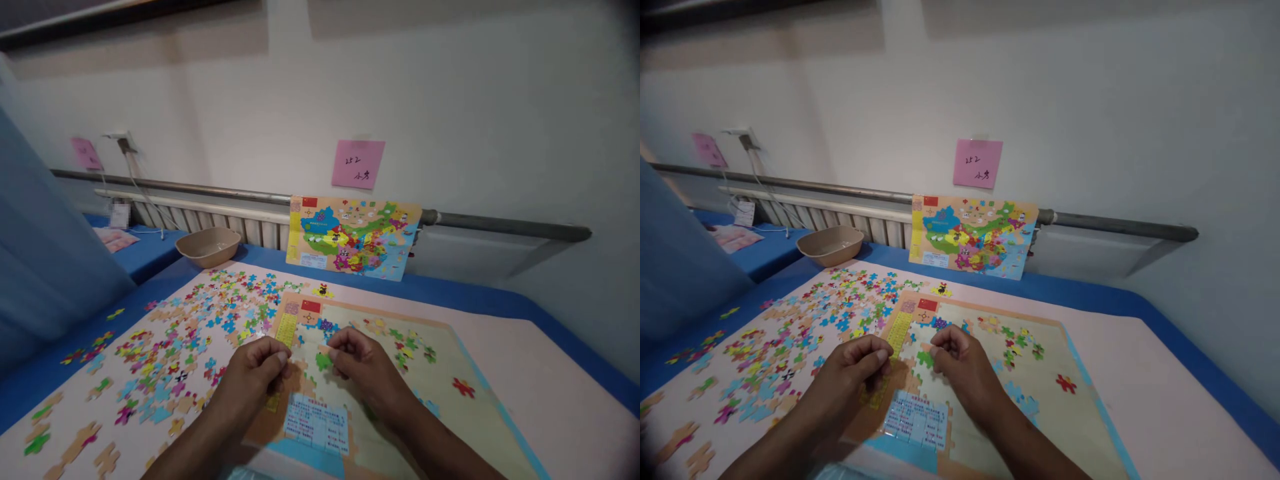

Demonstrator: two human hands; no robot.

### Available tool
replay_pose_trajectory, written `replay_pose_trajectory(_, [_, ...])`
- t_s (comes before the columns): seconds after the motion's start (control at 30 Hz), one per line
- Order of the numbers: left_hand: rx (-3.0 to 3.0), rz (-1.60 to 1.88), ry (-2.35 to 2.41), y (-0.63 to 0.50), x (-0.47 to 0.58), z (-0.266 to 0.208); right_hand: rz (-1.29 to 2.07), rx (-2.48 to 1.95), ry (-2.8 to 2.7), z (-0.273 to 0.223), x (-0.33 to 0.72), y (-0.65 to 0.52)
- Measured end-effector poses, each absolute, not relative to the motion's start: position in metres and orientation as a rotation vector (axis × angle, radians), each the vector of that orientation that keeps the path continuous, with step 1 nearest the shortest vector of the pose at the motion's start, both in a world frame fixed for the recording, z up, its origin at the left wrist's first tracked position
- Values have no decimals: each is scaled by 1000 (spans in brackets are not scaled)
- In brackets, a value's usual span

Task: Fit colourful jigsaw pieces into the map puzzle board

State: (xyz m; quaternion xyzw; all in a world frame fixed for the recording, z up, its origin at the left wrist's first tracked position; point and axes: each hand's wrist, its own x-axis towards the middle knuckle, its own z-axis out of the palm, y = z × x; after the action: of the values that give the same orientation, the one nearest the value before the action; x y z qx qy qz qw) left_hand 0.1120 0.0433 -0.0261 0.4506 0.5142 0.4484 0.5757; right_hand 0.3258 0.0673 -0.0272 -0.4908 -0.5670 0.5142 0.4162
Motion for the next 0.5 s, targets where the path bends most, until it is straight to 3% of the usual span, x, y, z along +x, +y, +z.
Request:
replay_pose_trajectory(0.23, [1166,1017,1258,47,111,-31,1218,-1301,-1521,-64,324,75])
replay_pose_trajectory(0.5, [1249,975,1296,47,109,-37,1220,-1296,-1573,-61,325,74])
